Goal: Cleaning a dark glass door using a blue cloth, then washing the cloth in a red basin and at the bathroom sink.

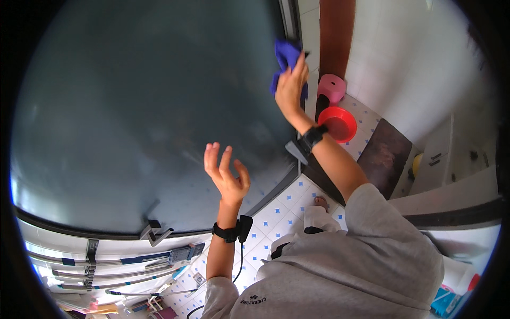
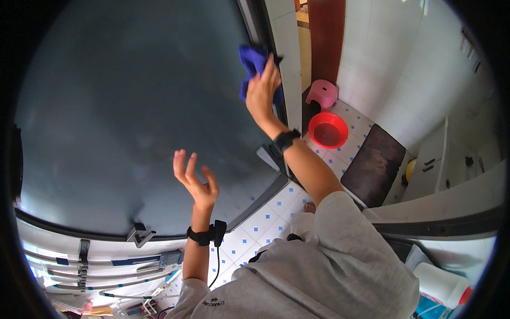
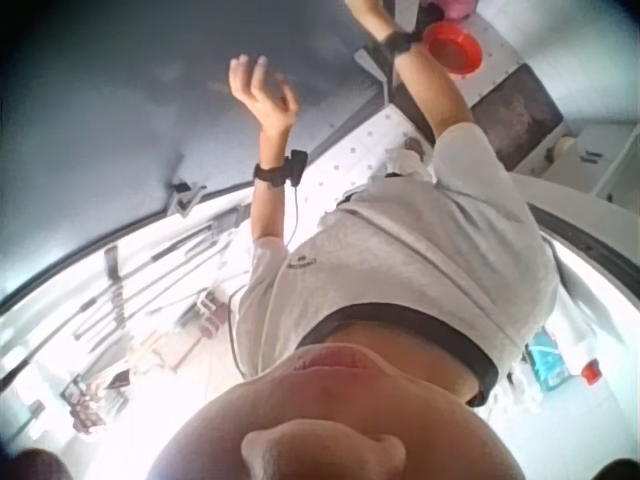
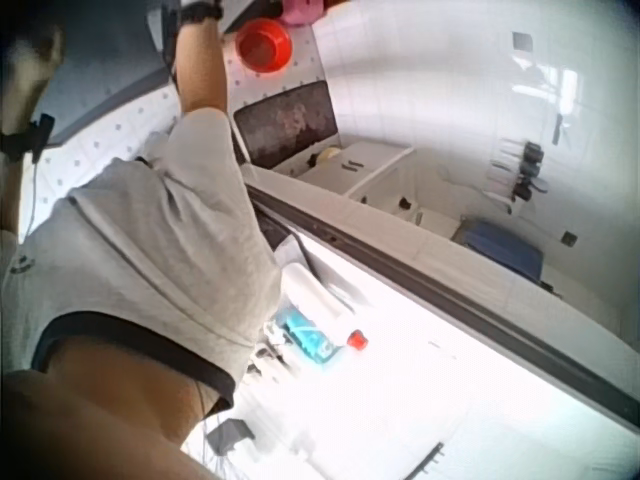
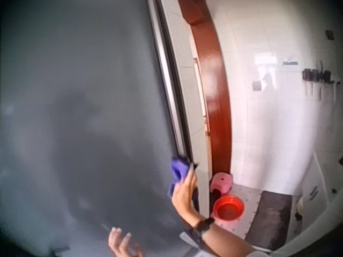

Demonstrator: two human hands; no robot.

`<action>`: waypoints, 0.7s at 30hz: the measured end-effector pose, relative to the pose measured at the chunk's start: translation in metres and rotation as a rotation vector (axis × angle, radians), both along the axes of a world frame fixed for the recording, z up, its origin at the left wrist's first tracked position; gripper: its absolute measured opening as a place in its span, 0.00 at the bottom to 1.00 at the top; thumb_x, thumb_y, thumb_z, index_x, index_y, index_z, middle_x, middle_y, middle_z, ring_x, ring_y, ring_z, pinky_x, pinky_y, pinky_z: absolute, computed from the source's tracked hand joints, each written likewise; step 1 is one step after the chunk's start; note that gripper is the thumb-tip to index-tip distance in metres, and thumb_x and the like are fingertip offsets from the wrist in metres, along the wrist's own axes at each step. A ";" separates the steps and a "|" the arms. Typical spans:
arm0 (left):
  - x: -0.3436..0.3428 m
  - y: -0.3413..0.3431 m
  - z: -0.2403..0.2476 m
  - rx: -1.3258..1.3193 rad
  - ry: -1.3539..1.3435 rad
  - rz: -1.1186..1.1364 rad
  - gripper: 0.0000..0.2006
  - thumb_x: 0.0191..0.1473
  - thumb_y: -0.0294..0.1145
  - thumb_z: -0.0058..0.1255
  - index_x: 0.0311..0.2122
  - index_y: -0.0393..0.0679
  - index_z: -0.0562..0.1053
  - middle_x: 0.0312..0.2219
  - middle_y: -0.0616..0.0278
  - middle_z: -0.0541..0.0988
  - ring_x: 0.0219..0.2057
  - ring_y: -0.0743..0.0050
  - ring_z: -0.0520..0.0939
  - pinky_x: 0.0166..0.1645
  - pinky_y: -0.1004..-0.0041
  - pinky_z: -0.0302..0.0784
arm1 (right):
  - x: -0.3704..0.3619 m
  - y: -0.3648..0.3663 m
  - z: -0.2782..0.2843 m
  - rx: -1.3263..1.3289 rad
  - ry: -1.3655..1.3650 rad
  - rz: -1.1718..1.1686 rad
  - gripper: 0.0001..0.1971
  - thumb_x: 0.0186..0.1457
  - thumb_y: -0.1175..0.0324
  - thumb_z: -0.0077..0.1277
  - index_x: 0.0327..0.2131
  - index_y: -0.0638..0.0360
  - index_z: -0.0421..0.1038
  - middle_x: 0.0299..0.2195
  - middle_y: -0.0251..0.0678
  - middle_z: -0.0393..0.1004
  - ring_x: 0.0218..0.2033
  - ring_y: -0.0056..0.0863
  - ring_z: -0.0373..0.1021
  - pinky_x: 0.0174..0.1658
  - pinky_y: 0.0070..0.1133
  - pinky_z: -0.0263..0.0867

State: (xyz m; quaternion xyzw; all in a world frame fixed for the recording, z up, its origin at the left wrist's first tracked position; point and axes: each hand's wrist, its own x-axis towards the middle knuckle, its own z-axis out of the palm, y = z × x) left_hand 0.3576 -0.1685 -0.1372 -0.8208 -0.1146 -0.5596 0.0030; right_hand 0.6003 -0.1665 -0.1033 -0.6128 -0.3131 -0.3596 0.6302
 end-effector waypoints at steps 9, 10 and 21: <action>0.115 -0.012 -0.006 -0.041 0.171 -0.196 0.19 0.37 0.16 0.40 0.40 0.36 0.62 0.42 0.48 0.62 0.47 0.50 0.61 0.50 0.61 0.56 | 0.000 -0.044 -0.241 -0.420 0.345 0.251 0.23 0.44 0.77 0.35 0.47 0.70 0.49 0.40 0.56 0.58 0.42 0.49 0.55 0.46 0.35 0.49; 0.125 -0.011 -0.003 -0.037 0.177 -0.187 0.19 0.37 0.16 0.40 0.40 0.36 0.62 0.42 0.48 0.62 0.47 0.50 0.61 0.50 0.61 0.56 | 0.003 -0.050 -0.238 -0.419 0.322 0.390 0.22 0.44 0.78 0.35 0.47 0.70 0.51 0.39 0.55 0.58 0.42 0.48 0.56 0.46 0.34 0.50; 0.166 0.003 0.027 0.155 -0.023 -0.028 0.21 0.49 0.31 0.34 0.48 0.32 0.53 0.50 0.43 0.49 0.52 0.50 0.52 0.54 0.60 0.49 | 0.048 -0.013 0.144 0.250 -0.194 0.868 0.25 0.45 0.74 0.44 0.49 0.64 0.51 0.45 0.48 0.59 0.44 0.43 0.59 0.44 0.24 0.58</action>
